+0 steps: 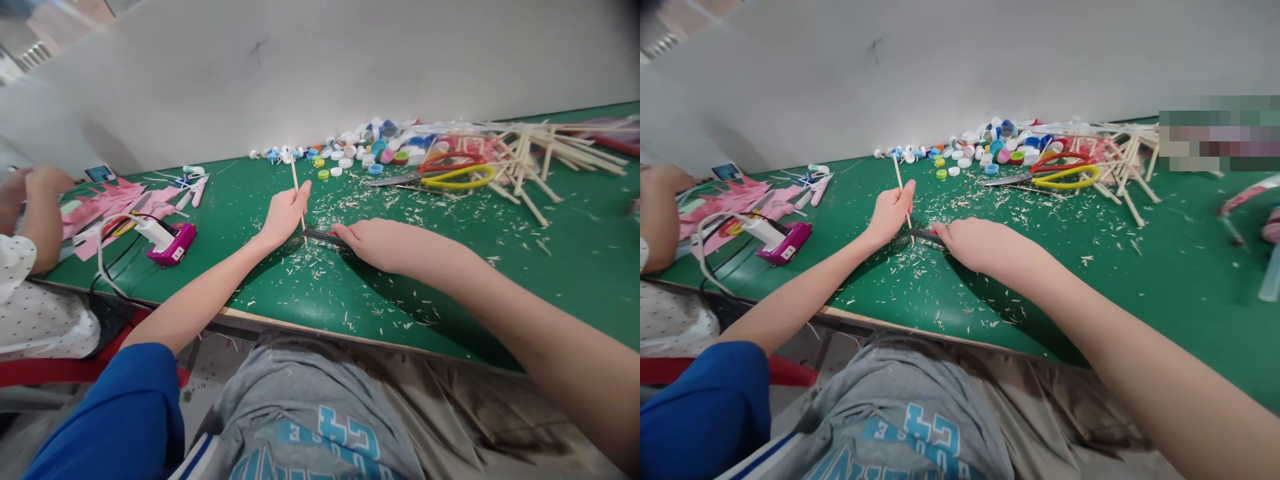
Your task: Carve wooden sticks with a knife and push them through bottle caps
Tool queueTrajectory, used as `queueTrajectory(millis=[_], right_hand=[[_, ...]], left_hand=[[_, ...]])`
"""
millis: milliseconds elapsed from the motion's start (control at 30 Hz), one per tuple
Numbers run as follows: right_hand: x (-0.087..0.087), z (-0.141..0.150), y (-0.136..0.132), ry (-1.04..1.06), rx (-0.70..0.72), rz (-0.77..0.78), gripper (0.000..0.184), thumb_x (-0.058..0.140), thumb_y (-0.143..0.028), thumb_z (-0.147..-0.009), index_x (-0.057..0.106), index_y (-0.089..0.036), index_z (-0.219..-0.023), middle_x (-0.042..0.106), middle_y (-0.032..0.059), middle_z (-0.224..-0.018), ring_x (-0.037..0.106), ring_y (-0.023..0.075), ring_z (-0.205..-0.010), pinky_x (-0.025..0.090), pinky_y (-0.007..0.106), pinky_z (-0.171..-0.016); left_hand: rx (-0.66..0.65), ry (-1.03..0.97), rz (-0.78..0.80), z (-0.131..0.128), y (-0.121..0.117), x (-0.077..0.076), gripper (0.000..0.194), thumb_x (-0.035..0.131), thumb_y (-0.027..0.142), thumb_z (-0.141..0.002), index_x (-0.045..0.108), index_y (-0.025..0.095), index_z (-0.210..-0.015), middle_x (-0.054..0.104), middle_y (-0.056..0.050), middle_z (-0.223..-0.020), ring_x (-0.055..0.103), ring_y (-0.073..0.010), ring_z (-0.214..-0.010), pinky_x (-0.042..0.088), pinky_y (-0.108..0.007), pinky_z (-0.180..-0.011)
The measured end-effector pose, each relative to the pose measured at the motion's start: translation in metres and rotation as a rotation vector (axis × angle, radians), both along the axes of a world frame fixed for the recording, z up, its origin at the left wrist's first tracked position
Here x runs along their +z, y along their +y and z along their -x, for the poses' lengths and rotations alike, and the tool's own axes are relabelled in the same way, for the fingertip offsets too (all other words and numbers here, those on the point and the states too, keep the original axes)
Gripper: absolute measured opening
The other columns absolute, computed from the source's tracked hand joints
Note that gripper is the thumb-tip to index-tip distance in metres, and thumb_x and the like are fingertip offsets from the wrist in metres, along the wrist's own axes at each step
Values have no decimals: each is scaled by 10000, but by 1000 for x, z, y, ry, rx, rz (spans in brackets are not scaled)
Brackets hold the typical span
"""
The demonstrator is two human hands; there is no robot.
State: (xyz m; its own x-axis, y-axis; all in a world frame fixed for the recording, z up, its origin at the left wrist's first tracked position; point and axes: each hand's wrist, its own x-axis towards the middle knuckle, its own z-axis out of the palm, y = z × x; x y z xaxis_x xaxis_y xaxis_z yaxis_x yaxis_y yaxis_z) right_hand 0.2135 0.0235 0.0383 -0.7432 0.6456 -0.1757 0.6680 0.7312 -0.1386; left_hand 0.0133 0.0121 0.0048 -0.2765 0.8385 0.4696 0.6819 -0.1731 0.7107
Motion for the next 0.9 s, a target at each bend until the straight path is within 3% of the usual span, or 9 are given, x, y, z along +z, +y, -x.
queueTrajectory(millis=[200,300,433,567,733,900], right_hand=[[4,-1,-3,-127,50,-8,576,115,-425,-1018,606,-123,-1012,630,122,-909,560,192,-715,386,326,-676],[2,-1,-1,-65,75,-12,579,115,-442,-1016,608,-140,-1002,637,115,-932,565,197,-737,396,331,-686],[-4,1,0,43,-31,-31,620,104,-483,-1006,633,-160,-1017,648,114,-944,584,208,-764,414,345,-706],[-4,4,-4,2,-44,-2,649,90,-478,-1006,640,-134,-1011,643,125,-901,575,186,-711,411,325,-675],[9,4,-9,-109,16,13,546,121,-374,-1012,599,-115,-1065,628,114,-861,514,143,-578,362,298,-583],[16,2,-13,-102,-70,134,614,103,-467,-1013,602,-110,-994,603,84,-707,445,129,-444,378,312,-573]], left_hand=[[-6,2,-13,2,1,-2,606,395,644,-906,446,218,-478,466,23,-468,476,-113,-514,374,-296,-596],[-5,6,-3,2,0,-1,609,397,650,-902,443,220,-474,459,21,-462,482,-118,-522,374,-295,-590],[5,10,-7,1,0,0,611,408,645,-901,441,220,-462,451,21,-454,481,-120,-520,378,-297,-599],[0,12,-9,1,1,-1,608,404,629,-909,441,219,-462,460,22,-461,478,-118,-513,383,-297,-606],[-11,6,-7,0,1,-1,606,397,636,-908,441,216,-473,466,21,-474,478,-115,-520,378,-290,-591],[-1,8,0,1,1,-2,624,375,673,-895,439,218,-474,459,18,-460,474,-118,-516,373,-287,-573]])
